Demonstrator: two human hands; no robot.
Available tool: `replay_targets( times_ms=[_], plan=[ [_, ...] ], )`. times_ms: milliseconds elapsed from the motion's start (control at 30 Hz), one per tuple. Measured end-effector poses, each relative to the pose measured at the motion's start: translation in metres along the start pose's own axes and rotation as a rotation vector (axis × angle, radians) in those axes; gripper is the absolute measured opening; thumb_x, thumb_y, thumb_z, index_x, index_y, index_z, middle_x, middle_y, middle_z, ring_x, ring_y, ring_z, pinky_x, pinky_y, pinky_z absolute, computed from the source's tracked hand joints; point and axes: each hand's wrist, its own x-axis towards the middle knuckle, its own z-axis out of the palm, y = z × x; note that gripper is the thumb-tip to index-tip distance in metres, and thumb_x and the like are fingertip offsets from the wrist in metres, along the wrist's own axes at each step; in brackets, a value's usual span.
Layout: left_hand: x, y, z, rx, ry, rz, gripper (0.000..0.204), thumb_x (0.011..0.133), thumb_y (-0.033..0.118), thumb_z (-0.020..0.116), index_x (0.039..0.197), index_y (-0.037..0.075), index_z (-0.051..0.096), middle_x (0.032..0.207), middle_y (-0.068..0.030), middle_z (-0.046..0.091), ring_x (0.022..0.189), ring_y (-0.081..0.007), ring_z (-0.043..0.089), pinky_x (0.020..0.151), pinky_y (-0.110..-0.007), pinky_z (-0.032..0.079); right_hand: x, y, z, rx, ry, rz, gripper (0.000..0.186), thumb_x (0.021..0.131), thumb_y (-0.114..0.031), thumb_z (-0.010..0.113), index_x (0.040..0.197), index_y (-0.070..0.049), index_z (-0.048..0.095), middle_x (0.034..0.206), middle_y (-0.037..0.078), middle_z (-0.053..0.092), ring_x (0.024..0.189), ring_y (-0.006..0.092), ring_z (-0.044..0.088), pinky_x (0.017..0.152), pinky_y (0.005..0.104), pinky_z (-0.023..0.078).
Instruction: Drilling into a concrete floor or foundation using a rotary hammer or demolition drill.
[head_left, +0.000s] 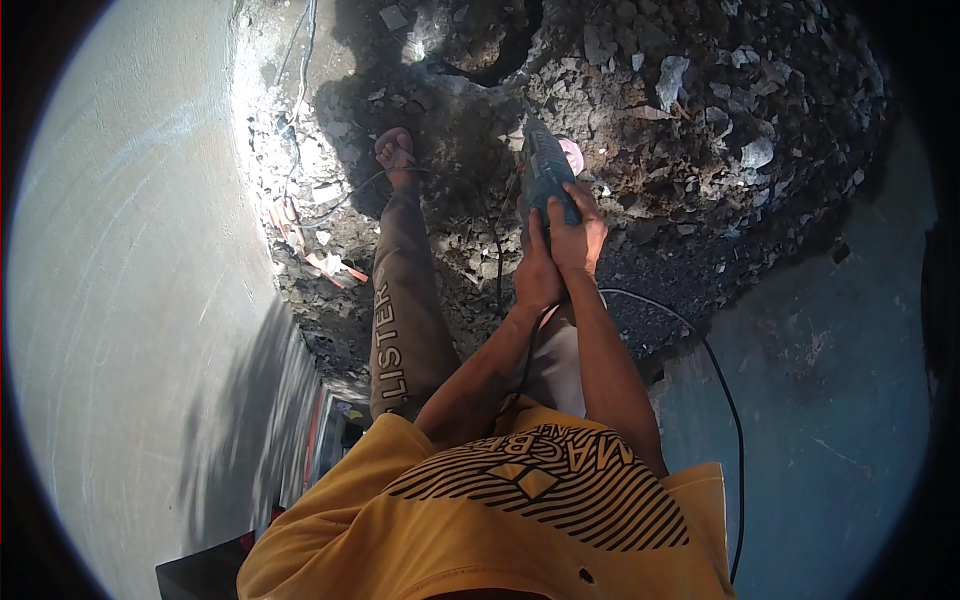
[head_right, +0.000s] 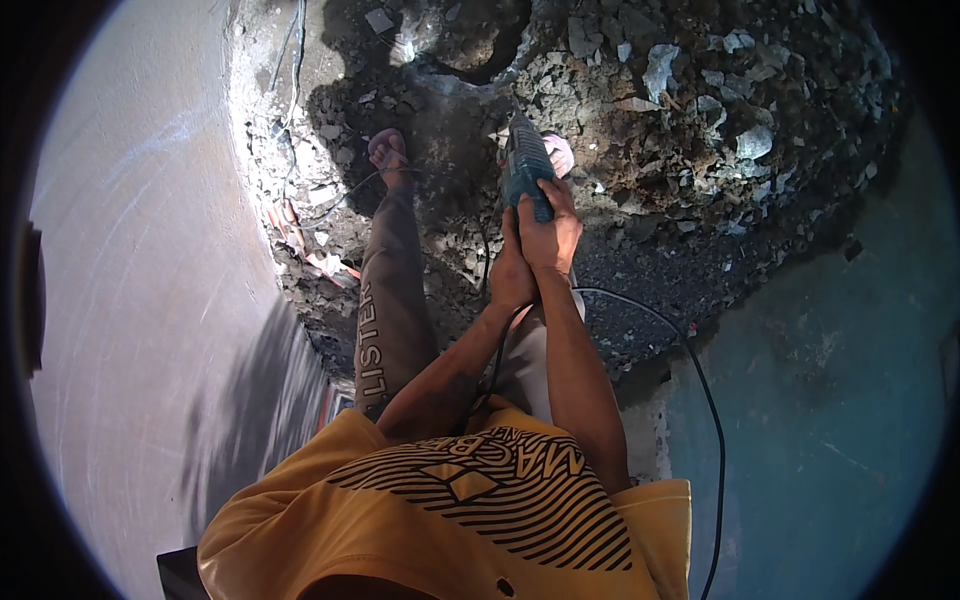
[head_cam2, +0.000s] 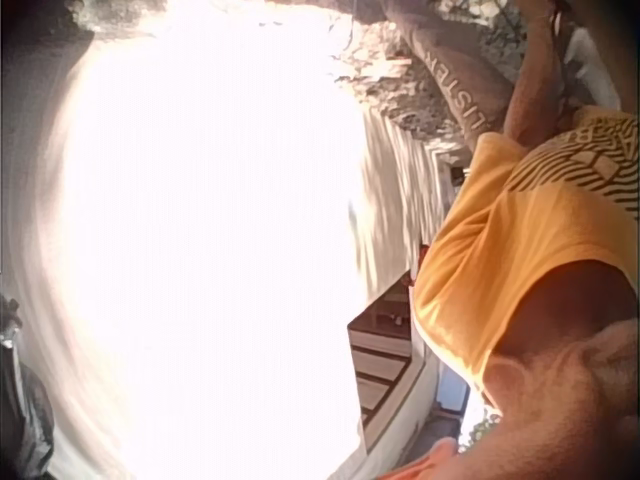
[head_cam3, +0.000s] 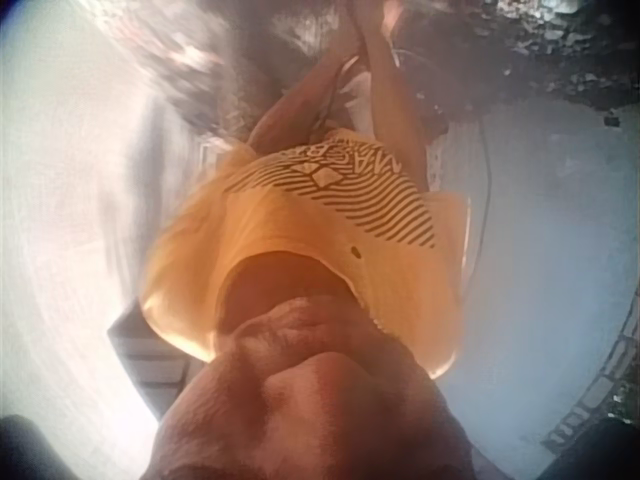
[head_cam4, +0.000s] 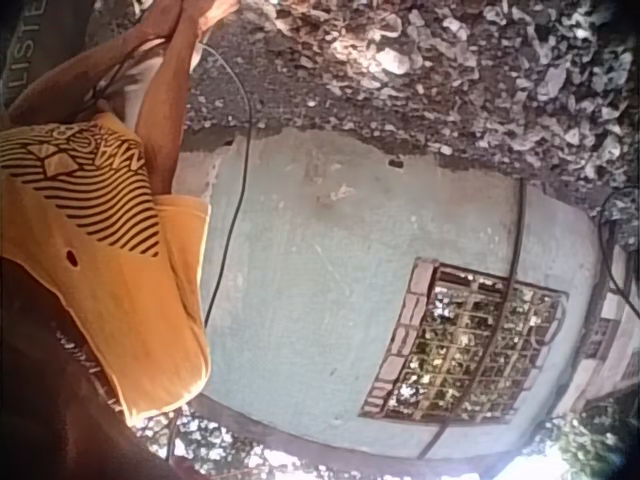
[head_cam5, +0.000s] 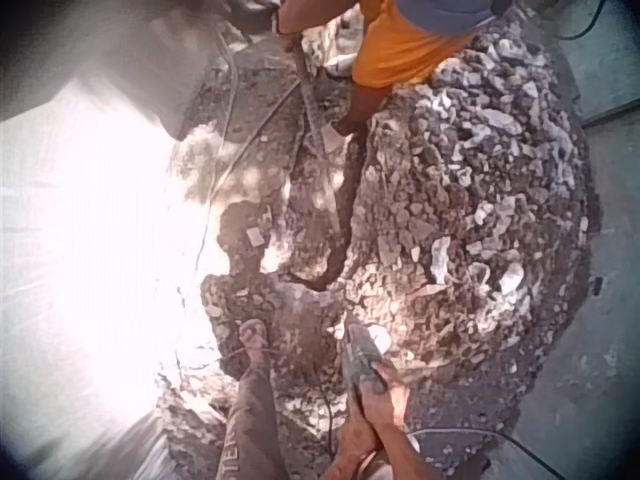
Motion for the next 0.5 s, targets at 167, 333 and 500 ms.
replay_targets(
  times_ms=[167,333,500],
  plan=[
    [0.001,-0.002,-0.026,-0.066,0.023,0.053,0.092,0.087,0.034,0.065,0.154,0.008,0.007,0.117,-0.0314,0.061,0.089,-0.0505,0.065,0.071,-0.055,0.051,-0.005,-0.027,0.017,-0.086,0.008,0.008,0.038,0.081,-0.026,0.072,0.112,-0.006,0.070,0.124,0.017,0.065,0.115,0.0332,0.062,0.100,0.0401,0.048],
    [0.008,-0.012,-0.066,-0.081,0.039,0.126,0.091,0.086,0.032,0.066,0.152,0.007,0.010,0.103,-0.0310,0.066,0.087,-0.0504,0.065,0.071,-0.054,0.051,-0.017,-0.034,0.053,-0.171,0.027,-0.018,0.045,0.077,-0.030,0.073,0.115,-0.006,0.070,0.124,0.019,0.064,0.116,0.0348,0.061,0.101,0.0409,0.047],
    [0.036,0.010,-0.136,0.129,-0.105,0.285,0.093,0.080,0.024,0.070,0.150,0.004,0.012,0.091,-0.0324,0.067,0.085,-0.0530,0.063,0.073,-0.055,0.052,-0.010,-0.063,0.075,0.027,0.145,0.028,0.041,0.075,-0.023,0.070,0.109,-0.001,0.070,0.119,0.022,0.065,0.109,0.0363,0.063,0.096,0.0380,0.049]
  ],
)
